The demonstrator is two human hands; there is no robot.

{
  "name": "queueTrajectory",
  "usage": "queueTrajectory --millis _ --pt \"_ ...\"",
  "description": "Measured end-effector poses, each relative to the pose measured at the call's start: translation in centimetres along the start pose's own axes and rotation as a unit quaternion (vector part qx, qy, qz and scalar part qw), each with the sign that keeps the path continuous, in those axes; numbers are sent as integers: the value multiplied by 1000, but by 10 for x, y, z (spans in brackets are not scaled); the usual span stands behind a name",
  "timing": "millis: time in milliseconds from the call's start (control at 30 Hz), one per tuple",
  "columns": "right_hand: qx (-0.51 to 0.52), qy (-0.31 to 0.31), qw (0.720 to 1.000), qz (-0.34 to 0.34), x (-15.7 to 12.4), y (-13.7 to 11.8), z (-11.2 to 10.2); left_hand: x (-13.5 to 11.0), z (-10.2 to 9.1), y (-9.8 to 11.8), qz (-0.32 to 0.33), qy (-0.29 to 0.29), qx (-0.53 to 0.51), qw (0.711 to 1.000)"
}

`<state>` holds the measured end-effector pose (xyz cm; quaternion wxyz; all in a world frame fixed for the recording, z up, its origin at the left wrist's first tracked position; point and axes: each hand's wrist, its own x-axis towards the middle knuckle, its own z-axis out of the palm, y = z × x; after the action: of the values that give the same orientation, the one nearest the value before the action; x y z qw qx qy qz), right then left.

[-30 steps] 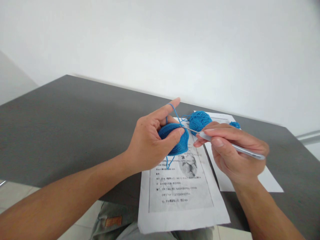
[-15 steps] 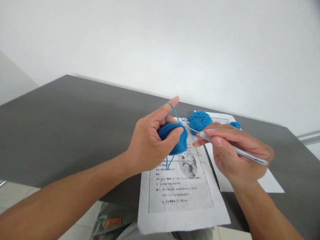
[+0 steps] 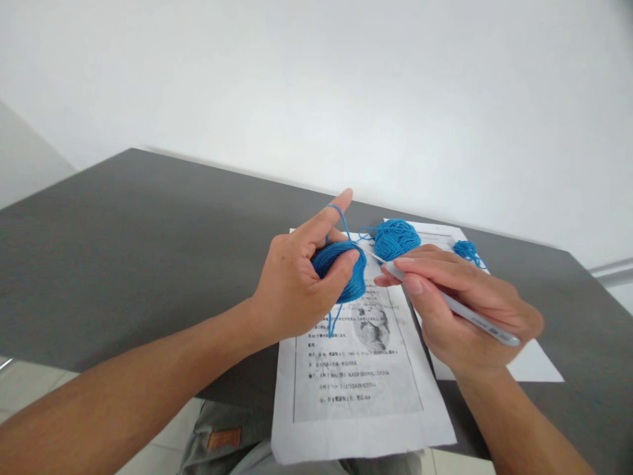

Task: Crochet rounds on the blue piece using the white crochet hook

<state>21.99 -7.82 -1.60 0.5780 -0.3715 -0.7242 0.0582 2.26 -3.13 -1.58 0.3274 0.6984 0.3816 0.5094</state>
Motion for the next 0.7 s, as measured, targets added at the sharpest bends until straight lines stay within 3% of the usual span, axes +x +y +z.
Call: queueTrajectory --millis 233,400,567,667,700 --pt "-41 -23 999 -25 -1 1 -1 0 -1 -1 23 8 34 999" --pt "-113 -95 979 -142 10 -6 -8 2 -3 0 40 -7 63 997" --pt "-178 -140 955 -193 16 -16 -9 2 -3 1 56 -3 76 996" --pt "-154 -113 965 -181 8 -15 -1 1 -4 0 49 5 64 997" --pt "-134 -95 976 -142 4 -14 2 1 -5 -1 46 6 51 998"
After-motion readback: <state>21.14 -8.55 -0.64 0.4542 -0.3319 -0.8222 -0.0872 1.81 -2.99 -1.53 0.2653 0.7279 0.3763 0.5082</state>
